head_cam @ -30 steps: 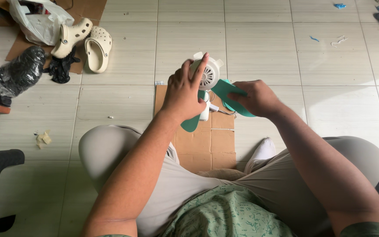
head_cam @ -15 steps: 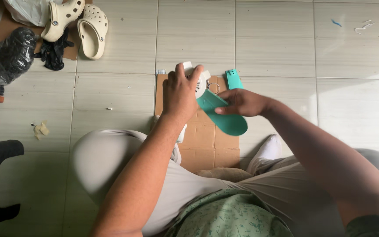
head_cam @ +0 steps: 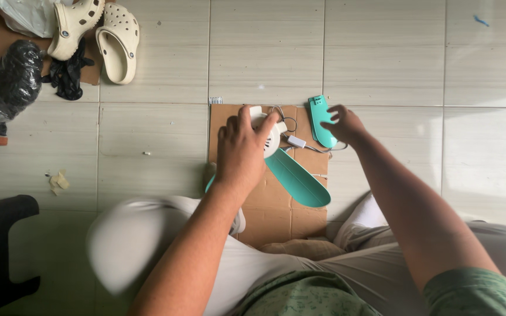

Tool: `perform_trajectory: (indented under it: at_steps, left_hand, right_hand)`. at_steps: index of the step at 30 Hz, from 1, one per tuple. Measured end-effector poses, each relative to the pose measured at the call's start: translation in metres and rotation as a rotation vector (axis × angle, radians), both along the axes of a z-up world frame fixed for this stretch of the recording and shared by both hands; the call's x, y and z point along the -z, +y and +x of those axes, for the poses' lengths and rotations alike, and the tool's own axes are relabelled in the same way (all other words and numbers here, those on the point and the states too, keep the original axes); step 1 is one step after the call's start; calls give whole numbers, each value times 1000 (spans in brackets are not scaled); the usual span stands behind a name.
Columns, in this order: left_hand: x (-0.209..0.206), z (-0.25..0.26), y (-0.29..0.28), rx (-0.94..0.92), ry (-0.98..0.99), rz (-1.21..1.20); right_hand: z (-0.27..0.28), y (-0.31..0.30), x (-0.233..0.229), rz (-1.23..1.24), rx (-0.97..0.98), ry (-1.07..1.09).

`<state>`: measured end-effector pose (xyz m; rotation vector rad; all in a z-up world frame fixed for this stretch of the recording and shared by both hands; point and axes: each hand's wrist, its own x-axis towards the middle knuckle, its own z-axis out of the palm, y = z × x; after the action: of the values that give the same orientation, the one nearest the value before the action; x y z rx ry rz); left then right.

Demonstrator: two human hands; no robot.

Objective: The person sits on the floor and assembles a portable fan by attaching four teal fan blades to the white motor housing. They handle each blade individually, aligning and snapping them into place around the central hub.

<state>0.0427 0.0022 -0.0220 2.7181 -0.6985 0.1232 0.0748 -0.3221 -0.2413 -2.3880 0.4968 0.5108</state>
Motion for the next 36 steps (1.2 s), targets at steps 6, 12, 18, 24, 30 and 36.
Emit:
perform_trajectory:
  at_steps: [6, 12, 18, 24, 30, 36]
  left_hand:
    - [7, 7, -13, 42, 31, -8]
    - [9, 13, -26, 75, 59, -31]
    - [11, 18, -32, 89, 78, -38]
    - [11, 20, -31, 94, 92, -18]
    - [11, 17, -31, 88, 98, -18]
    - [9, 16, -29, 101, 70, -30]
  right_hand:
    - [-20, 1, 53, -183, -25, 22]
    - [-22, 13, 53, -267, -35, 119]
    - [-25, 17, 65, -308, -84, 125]
    - [-23, 13, 75, -365, -203, 118]
    - [-19, 1, 85, -298, -136, 72]
    - [-21, -23, 79, -310, 20, 83]
